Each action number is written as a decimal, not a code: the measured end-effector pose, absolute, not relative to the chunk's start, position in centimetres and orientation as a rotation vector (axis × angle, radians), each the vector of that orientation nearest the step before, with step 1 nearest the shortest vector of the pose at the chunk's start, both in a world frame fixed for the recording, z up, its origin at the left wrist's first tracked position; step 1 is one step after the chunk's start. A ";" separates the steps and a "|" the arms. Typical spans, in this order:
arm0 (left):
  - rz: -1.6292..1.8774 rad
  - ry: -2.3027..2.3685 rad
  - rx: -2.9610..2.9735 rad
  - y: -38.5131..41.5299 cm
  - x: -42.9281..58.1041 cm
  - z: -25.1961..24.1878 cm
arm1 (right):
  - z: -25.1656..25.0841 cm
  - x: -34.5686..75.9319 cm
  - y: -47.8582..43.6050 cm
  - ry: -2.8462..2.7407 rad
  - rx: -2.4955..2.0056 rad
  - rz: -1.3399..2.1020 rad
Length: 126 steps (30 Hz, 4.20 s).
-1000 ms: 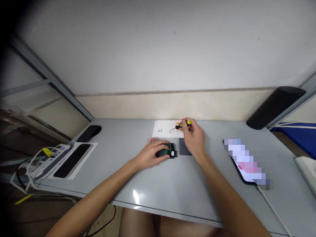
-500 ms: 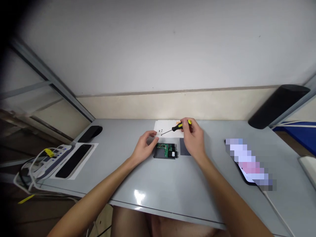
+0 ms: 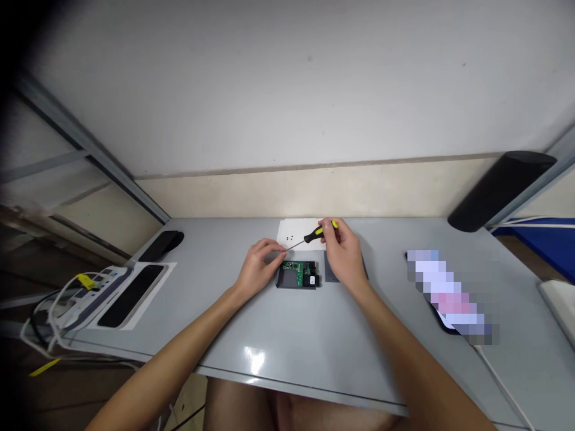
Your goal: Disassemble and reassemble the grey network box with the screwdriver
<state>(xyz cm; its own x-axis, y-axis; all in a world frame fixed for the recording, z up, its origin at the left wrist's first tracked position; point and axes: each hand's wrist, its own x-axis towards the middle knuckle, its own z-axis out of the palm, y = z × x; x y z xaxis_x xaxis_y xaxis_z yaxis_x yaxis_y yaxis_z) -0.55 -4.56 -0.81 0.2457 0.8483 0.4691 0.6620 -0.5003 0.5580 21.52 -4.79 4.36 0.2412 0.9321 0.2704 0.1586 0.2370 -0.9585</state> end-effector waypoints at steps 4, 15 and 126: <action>0.972 1.413 2.508 -4.8 -1.0 -0.1 | 4.1 21.4 -4.9 -1.257 -1.191 0.762; 0.841 1.432 2.517 -5.2 -1.2 1.3 | 4.2 21.3 -5.6 -1.362 -1.239 0.676; 0.790 1.149 2.477 -3.8 -1.3 -1.3 | 4.9 14.7 -3.7 -1.179 -0.712 1.193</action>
<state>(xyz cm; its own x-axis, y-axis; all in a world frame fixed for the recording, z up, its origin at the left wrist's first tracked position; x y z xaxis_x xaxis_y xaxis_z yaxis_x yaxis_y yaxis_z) -1.33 -3.84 -1.33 0.5294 0.7709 0.3542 0.6071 -0.6358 0.4766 14.69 -3.66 4.88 -0.0586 0.9498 0.3073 -0.3184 0.2740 -0.9075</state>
